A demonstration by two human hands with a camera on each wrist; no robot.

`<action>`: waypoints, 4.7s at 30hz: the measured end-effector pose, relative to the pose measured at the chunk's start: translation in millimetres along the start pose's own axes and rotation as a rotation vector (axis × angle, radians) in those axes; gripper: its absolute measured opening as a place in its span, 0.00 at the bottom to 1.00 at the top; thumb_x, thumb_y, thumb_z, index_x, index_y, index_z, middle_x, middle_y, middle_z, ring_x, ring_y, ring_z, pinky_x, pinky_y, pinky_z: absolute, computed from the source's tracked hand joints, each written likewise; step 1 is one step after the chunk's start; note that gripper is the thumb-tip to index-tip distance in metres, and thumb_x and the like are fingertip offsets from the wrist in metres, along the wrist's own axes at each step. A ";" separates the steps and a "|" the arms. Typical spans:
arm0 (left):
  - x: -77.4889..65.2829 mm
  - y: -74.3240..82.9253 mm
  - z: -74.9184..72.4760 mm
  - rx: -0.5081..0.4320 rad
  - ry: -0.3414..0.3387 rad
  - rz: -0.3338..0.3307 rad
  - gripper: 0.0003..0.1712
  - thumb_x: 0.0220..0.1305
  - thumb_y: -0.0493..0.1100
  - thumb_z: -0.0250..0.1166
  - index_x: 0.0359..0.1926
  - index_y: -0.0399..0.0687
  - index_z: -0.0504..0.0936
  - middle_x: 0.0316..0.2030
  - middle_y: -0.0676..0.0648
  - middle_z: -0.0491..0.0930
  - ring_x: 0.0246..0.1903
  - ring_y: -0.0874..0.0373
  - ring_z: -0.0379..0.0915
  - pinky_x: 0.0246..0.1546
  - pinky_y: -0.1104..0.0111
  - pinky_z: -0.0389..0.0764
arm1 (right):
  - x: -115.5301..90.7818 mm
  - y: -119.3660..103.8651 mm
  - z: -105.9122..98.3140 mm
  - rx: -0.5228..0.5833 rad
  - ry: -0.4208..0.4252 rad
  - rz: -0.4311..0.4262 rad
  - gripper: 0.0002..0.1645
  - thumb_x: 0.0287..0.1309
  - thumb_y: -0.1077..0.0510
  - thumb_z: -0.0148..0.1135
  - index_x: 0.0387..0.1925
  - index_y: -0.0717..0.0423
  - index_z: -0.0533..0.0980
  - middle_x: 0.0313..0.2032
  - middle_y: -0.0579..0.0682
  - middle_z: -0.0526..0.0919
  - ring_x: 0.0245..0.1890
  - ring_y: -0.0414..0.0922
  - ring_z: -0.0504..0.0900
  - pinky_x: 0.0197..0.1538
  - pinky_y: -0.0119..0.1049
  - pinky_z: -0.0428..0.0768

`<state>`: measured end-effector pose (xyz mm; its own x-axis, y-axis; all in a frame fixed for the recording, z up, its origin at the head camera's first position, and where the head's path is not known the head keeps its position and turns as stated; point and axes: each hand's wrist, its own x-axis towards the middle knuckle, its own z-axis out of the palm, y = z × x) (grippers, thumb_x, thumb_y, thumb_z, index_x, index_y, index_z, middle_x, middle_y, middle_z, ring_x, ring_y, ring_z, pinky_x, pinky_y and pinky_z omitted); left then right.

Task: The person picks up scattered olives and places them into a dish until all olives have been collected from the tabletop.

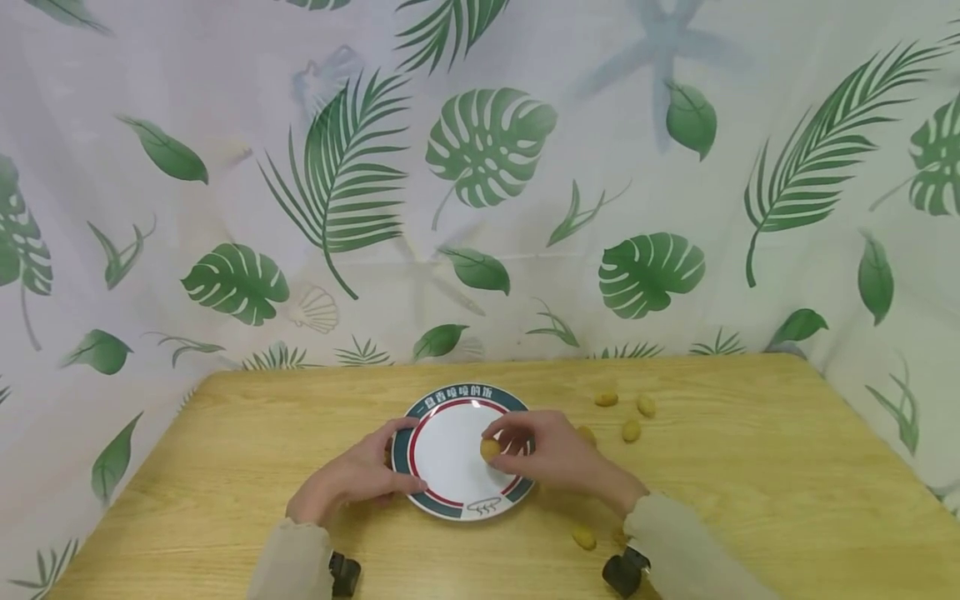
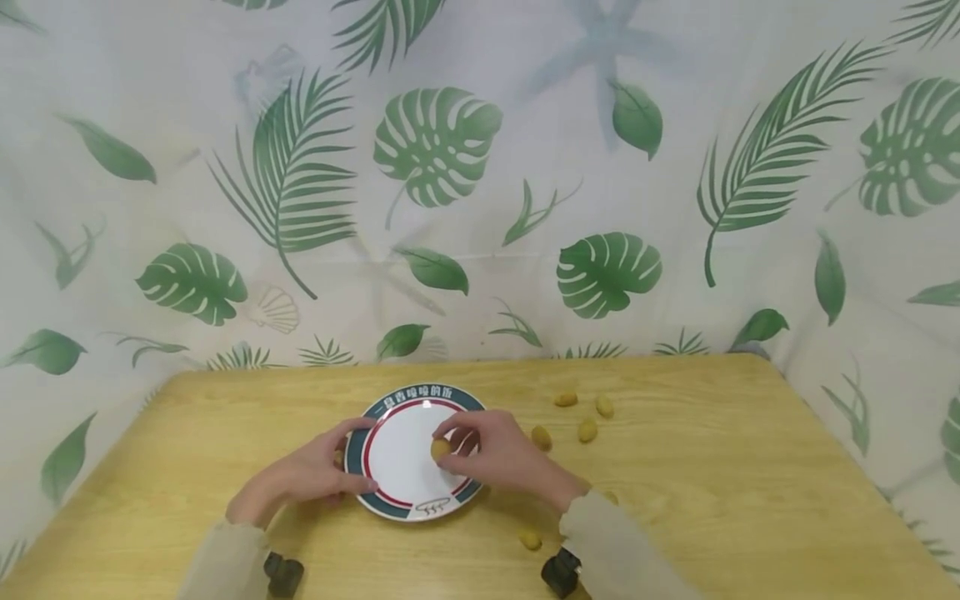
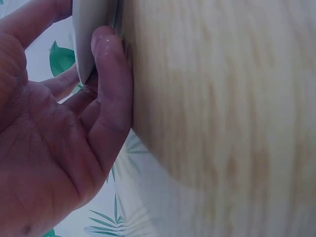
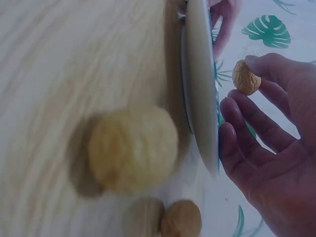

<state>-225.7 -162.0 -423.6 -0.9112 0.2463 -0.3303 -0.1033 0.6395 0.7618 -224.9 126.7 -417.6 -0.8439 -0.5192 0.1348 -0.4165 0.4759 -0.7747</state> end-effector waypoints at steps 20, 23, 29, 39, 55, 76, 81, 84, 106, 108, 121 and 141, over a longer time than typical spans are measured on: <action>-0.8 1.6 -1.7 -0.012 -0.015 -0.018 0.53 0.52 0.46 0.80 0.76 0.59 0.63 0.64 0.40 0.68 0.35 0.53 0.75 0.30 0.66 0.78 | 31.2 -7.6 32.8 -0.036 0.010 0.055 0.14 0.56 0.57 0.75 0.45 0.48 0.85 0.36 0.46 0.86 0.35 0.39 0.81 0.39 0.28 0.79; -0.7 0.3 -2.8 -0.010 -0.024 -0.004 0.53 0.52 0.46 0.80 0.76 0.58 0.63 0.64 0.40 0.69 0.36 0.53 0.75 0.31 0.66 0.78 | 35.0 -11.0 38.3 -0.043 0.014 0.064 0.14 0.56 0.57 0.75 0.45 0.49 0.85 0.36 0.46 0.87 0.36 0.39 0.80 0.39 0.29 0.79; -0.7 -1.2 -4.8 -0.020 -0.050 0.029 0.53 0.51 0.43 0.80 0.76 0.57 0.63 0.62 0.40 0.71 0.44 0.52 0.75 0.34 0.64 0.81 | 40.5 -13.7 43.9 -0.079 0.015 0.089 0.14 0.56 0.56 0.75 0.45 0.47 0.85 0.36 0.45 0.87 0.35 0.39 0.80 0.39 0.29 0.79; 0.3 -2.5 -7.2 -0.051 -0.078 0.041 0.54 0.51 0.42 0.80 0.77 0.56 0.61 0.63 0.39 0.69 0.45 0.52 0.75 0.34 0.64 0.81 | 44.5 -18.2 47.2 -0.105 -0.001 0.095 0.14 0.55 0.57 0.76 0.45 0.49 0.85 0.35 0.47 0.86 0.35 0.40 0.79 0.37 0.30 0.78; 0.5 -0.9 -5.8 -0.019 -0.054 0.027 0.53 0.51 0.43 0.80 0.75 0.57 0.63 0.61 0.41 0.71 0.42 0.52 0.75 0.33 0.65 0.80 | 42.5 -15.1 40.8 -0.095 -0.011 0.102 0.17 0.56 0.55 0.76 0.48 0.51 0.84 0.36 0.46 0.87 0.36 0.40 0.80 0.38 0.30 0.79; 1.1 -0.8 -6.3 -0.016 -0.054 0.021 0.54 0.51 0.44 0.80 0.76 0.58 0.62 0.60 0.40 0.72 0.43 0.52 0.75 0.32 0.66 0.80 | 19.3 -11.0 9.5 -0.077 -0.065 0.086 0.23 0.58 0.49 0.74 0.54 0.49 0.83 0.46 0.47 0.87 0.45 0.42 0.82 0.47 0.31 0.81; 0.3 -1.9 -6.6 0.003 -0.064 0.031 0.55 0.51 0.44 0.80 0.77 0.56 0.61 0.61 0.40 0.72 0.45 0.52 0.75 0.33 0.65 0.81 | 10.2 -10.1 -0.3 -0.030 -0.057 0.059 0.24 0.58 0.50 0.74 0.54 0.53 0.83 0.49 0.51 0.87 0.47 0.47 0.83 0.44 0.30 0.81; 0.5 -2.1 -6.5 0.009 -0.068 0.027 0.56 0.52 0.45 0.80 0.78 0.56 0.60 0.62 0.40 0.72 0.45 0.52 0.75 0.34 0.65 0.82 | 5.5 -10.0 -6.6 -0.020 -0.053 0.055 0.24 0.59 0.50 0.74 0.55 0.54 0.83 0.51 0.52 0.87 0.48 0.49 0.83 0.45 0.30 0.81; -1.0 0.0 -6.8 0.014 -0.063 0.036 0.55 0.52 0.44 0.80 0.78 0.55 0.60 0.62 0.40 0.72 0.46 0.51 0.74 0.34 0.65 0.82 | -32.9 0.9 -42.9 -0.039 0.070 0.053 0.24 0.59 0.50 0.74 0.56 0.52 0.82 0.51 0.53 0.86 0.49 0.50 0.83 0.45 0.35 0.84; -1.0 -0.4 -6.6 0.012 -0.062 0.041 0.55 0.52 0.44 0.79 0.78 0.55 0.60 0.62 0.40 0.72 0.47 0.51 0.74 0.33 0.65 0.82 | -37.7 2.5 -45.7 -0.054 0.080 0.061 0.25 0.59 0.50 0.74 0.57 0.52 0.82 0.51 0.53 0.86 0.49 0.48 0.83 0.45 0.34 0.84; 0.9 -1.9 -4.6 -0.004 -0.060 0.013 0.54 0.52 0.45 0.80 0.77 0.57 0.62 0.64 0.40 0.69 0.46 0.52 0.75 0.33 0.66 0.80 | -66.2 12.1 -65.2 -0.114 0.135 0.044 0.23 0.61 0.49 0.73 0.57 0.47 0.82 0.47 0.52 0.87 0.45 0.50 0.86 0.40 0.32 0.83; -1.9 -0.1 -7.6 0.010 -0.062 0.016 0.56 0.52 0.45 0.80 0.78 0.57 0.60 0.64 0.40 0.71 0.48 0.50 0.74 0.35 0.65 0.82 | -104.6 29.9 -82.4 -0.129 0.186 0.079 0.22 0.62 0.52 0.72 0.56 0.52 0.82 0.47 0.54 0.88 0.42 0.34 0.84 0.38 0.33 0.85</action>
<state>-227.0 -168.1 -418.9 -0.8860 0.3013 -0.3524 -0.0844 0.6425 0.7616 -176.9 253.8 -404.0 -0.9185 -0.3425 0.1976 -0.3761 0.6027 -0.7037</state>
